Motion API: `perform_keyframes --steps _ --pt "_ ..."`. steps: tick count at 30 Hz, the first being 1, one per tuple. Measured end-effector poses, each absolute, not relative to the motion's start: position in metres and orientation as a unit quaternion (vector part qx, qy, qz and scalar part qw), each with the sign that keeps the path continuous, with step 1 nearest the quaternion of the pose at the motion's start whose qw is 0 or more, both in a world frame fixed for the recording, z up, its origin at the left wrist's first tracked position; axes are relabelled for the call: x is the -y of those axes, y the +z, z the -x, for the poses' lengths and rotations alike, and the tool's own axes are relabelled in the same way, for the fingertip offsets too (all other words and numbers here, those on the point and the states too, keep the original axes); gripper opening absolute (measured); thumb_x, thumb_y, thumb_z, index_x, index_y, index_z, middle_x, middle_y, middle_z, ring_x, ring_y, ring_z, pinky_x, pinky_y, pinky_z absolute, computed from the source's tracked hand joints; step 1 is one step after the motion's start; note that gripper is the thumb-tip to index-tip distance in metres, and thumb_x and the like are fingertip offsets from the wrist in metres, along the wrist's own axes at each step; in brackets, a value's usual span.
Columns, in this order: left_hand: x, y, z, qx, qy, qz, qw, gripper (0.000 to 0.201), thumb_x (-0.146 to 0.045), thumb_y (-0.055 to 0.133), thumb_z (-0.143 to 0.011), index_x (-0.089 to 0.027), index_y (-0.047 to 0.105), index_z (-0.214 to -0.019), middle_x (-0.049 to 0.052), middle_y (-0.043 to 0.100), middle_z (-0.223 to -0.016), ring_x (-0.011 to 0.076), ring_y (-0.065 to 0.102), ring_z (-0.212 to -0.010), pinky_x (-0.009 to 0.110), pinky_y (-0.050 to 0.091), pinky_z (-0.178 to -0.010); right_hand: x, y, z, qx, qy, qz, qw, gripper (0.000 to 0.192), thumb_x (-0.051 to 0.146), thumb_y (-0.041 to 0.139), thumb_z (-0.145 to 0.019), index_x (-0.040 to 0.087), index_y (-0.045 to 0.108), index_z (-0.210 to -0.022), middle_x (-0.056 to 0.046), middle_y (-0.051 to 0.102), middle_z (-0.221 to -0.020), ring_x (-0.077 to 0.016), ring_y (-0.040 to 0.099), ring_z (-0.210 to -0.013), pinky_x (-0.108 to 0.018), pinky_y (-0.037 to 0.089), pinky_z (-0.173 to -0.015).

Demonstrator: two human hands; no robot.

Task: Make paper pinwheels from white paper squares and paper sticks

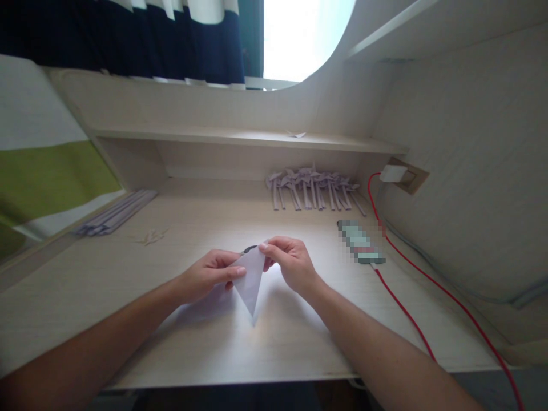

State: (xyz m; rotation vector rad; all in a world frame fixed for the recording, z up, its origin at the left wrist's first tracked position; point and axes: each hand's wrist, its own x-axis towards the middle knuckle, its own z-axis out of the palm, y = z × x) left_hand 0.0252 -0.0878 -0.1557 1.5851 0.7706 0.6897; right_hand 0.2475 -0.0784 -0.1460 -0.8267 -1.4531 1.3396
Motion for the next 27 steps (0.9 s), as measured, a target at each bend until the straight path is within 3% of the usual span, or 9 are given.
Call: perform_keyframes --steps 11,27 --pt "0.0893 -0.1513 -0.0276 -0.337 0.312 -0.68 0.571 0.04 -0.047 0.069 -0.09 -0.013 0.064 -0.068 -0.001 0.052 -0.062 0.0118 0.047 -0.059 0.025 0.035 -0.057 0.077 -0.1486 -0.247 0.61 0.521 0.347 0.485 0.036 0.047 0.074 -0.09 0.015 0.072 -0.072 -0.001 0.066 -0.062 -0.0144 0.062 -0.058 -0.027 0.051 -0.058" --pt "0.0858 -0.1507 -0.0288 -0.374 0.417 -0.649 0.515 0.039 -0.045 0.066 -0.09 -0.015 0.064 -0.065 -0.001 0.054 -0.06 0.0128 0.049 -0.059 0.026 0.037 -0.058 0.082 -0.1525 -0.2442 0.655 0.542 0.326 0.413 0.037 0.047 0.07 -0.094 0.015 0.071 -0.075 -0.003 0.067 -0.068 -0.015 0.062 -0.063 -0.028 0.048 -0.062"
